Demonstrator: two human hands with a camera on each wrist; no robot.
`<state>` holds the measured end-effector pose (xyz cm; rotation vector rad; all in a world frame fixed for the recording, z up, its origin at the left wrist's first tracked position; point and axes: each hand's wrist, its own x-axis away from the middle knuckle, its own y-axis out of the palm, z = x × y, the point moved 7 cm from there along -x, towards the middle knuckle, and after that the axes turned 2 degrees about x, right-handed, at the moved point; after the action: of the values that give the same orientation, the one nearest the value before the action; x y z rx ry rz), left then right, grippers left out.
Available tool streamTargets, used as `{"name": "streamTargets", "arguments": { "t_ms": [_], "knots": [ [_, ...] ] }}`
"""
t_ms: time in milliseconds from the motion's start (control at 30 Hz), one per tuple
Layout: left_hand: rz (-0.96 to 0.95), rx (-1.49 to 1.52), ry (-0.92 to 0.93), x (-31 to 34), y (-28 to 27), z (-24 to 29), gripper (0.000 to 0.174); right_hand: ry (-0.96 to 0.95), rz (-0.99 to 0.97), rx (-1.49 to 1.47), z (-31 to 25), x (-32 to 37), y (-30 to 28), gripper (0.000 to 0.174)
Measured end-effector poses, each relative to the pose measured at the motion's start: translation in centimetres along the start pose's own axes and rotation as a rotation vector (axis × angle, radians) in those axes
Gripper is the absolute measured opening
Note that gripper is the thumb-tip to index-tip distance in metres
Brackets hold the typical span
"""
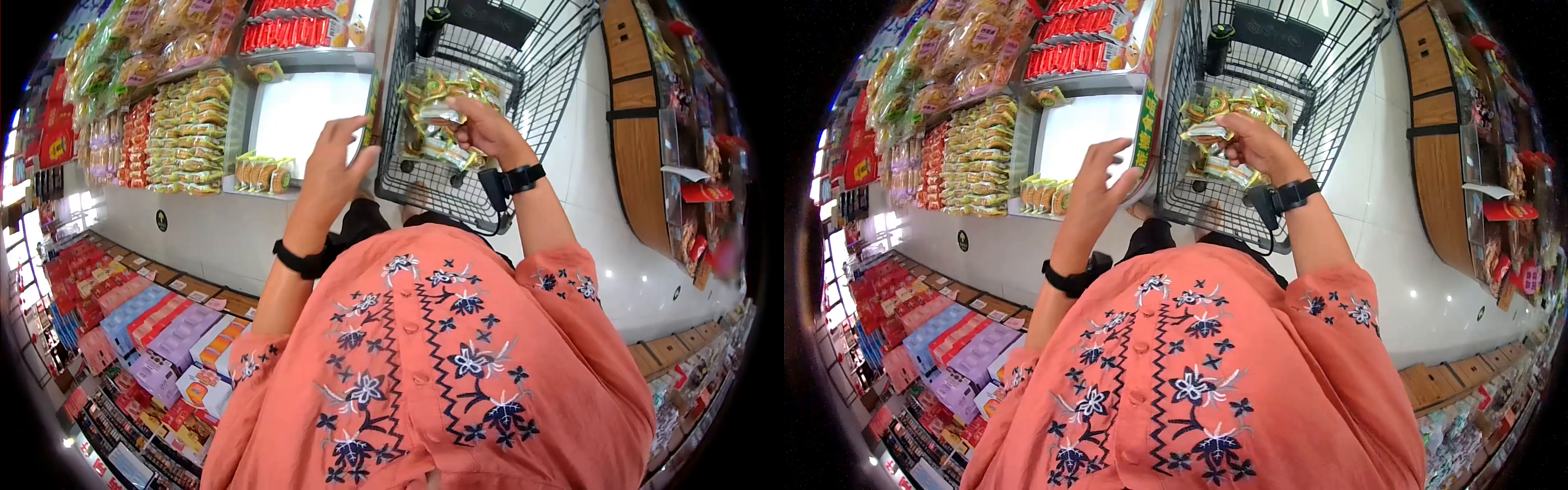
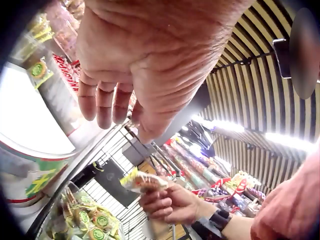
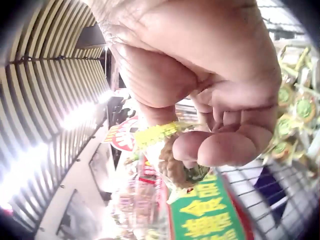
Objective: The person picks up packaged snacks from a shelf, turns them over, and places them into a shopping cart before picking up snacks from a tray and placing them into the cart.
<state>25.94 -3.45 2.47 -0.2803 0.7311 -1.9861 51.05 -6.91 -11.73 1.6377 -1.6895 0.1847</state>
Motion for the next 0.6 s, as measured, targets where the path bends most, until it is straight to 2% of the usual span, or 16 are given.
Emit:
{"name": "streamTargets", "arguments": {
  "t_ms": [67, 167, 267, 300, 367, 400, 467, 600],
  "knots": [
    [-0.031, -0.059, 0.178, -1.1, 0.8, 2.1, 0.039, 0.009, -0.114, -0.024, -1.5, 1.1, 3.3, 0.032],
    [-0.043, -0.093, 0.208, -1.7, 1.5, 2.6, 0.041, 0.028, -0.202, -0.04, -1.9, 1.1, 6.8, 0.036],
    [-0.057, -0.027, 0.078, -1.1, 1.3, 0.8, 0.039, 0.096, -0.326, 0.001, -1.7, 1.6, 9.7, 0.045],
    [-0.077, 0.113, -0.07, -0.8, 1.1, -0.5, 0.038, 0.099, -0.382, 0.015, -1.5, 1.2, 10.2, 0.053],
    [-0.102, 0.396, -0.366, 0.2, 0.9, -2.8, 0.036, 0.066, -0.277, 0.078, -1.7, 0.2, 10.4, 0.055],
    [-0.1, 0.471, -0.422, 0.6, 0.7, -3.4, 0.036, 0.05, -0.224, 0.112, -1.9, -0.2, 10.7, 0.056],
    [-0.097, 0.624, -0.532, 1.4, 0.2, -4.7, 0.037, -0.048, -0.269, 0.157, -3.1, -0.1, 12.3, 0.05],
    [-0.077, 0.66, -0.542, 2.3, -0.5, -5.9, 0.038, -0.111, -0.332, 0.278, -3.5, -0.7, 14.6, 0.041]
  ]
}}
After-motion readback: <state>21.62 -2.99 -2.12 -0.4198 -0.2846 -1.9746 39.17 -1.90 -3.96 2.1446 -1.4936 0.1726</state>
